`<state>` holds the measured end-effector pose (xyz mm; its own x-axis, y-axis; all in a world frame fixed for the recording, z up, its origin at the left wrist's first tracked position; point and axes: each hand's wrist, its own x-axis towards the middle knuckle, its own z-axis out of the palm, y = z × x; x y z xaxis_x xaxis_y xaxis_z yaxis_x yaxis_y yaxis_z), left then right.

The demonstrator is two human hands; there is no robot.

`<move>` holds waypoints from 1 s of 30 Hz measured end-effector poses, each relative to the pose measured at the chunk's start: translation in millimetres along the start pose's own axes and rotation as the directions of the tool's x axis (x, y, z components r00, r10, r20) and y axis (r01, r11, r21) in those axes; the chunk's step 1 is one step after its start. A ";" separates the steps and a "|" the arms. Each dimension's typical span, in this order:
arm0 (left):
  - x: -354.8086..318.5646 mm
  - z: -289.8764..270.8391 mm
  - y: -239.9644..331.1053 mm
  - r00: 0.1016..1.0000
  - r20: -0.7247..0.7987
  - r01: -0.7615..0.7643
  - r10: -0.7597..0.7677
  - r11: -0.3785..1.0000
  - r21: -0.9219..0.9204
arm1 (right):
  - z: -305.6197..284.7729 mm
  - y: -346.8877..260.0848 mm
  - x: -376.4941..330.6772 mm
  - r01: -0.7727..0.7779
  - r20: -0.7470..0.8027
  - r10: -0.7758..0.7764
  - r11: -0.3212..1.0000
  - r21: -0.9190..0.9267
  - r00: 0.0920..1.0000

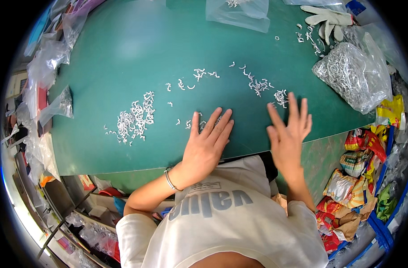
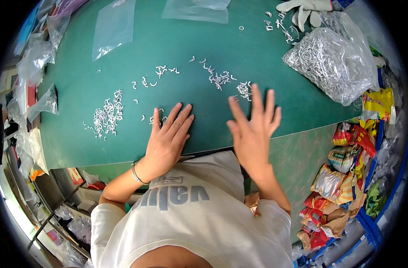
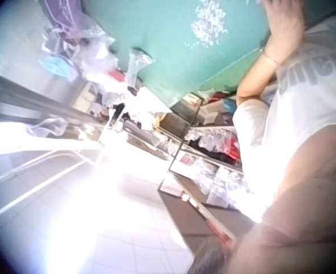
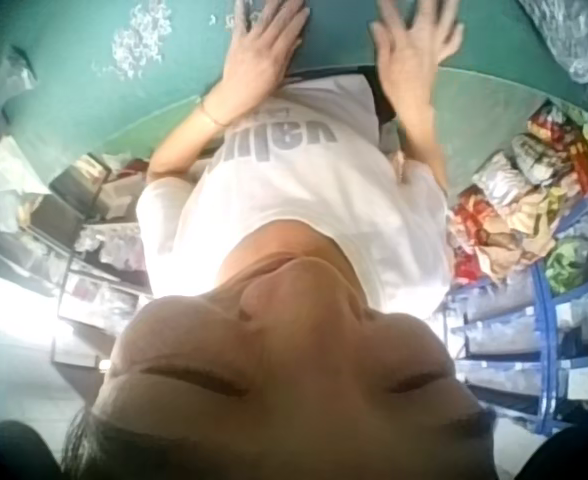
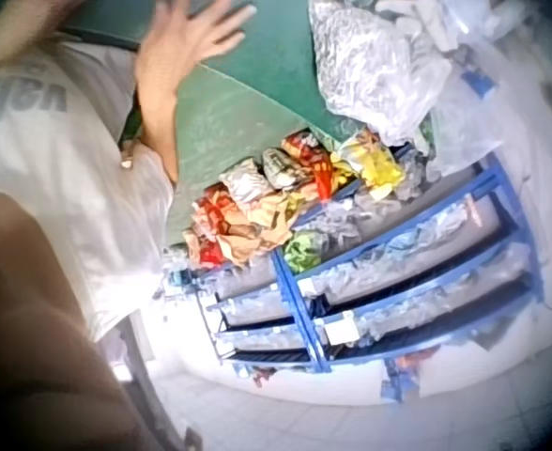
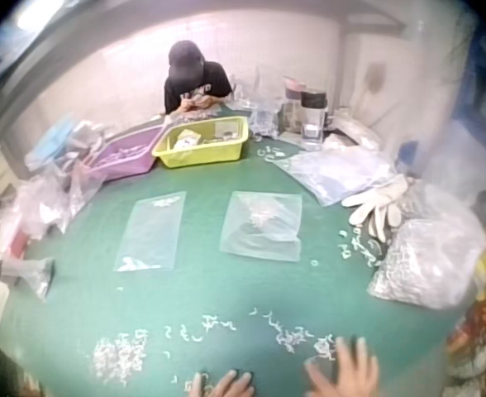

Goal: The person sorts small metal parts by hand on a green table, putting them into plastic bags, and retrieves more bags from a shelf.

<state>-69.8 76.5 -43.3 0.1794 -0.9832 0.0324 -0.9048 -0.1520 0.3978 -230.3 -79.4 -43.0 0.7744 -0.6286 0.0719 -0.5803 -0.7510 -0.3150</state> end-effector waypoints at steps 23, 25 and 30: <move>19.7 5.1 9.8 0.996 0.078 -0.045 0.041 0.998 0.053 | -6.6 -5.6 -1.7 0.042 0.105 -0.048 0.997 0.066 0.993; 13.6 0.5 1.6 0.999 0.047 -0.009 0.004 0.994 0.110 | -5.8 -9.8 -4.2 0.102 0.142 -0.128 0.979 0.179 0.982; 6.9 -6.3 1.3 0.997 0.036 -0.068 0.068 0.998 -0.009 | -14.6 4.7 4.2 0.062 -0.032 -0.059 0.992 0.113 0.998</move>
<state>-67.3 70.1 -36.8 0.1034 -0.9943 0.0265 -0.9114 -0.0841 0.4029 -233.4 -88.5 -30.4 0.7990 -0.5892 0.1205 -0.4986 -0.7610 -0.4150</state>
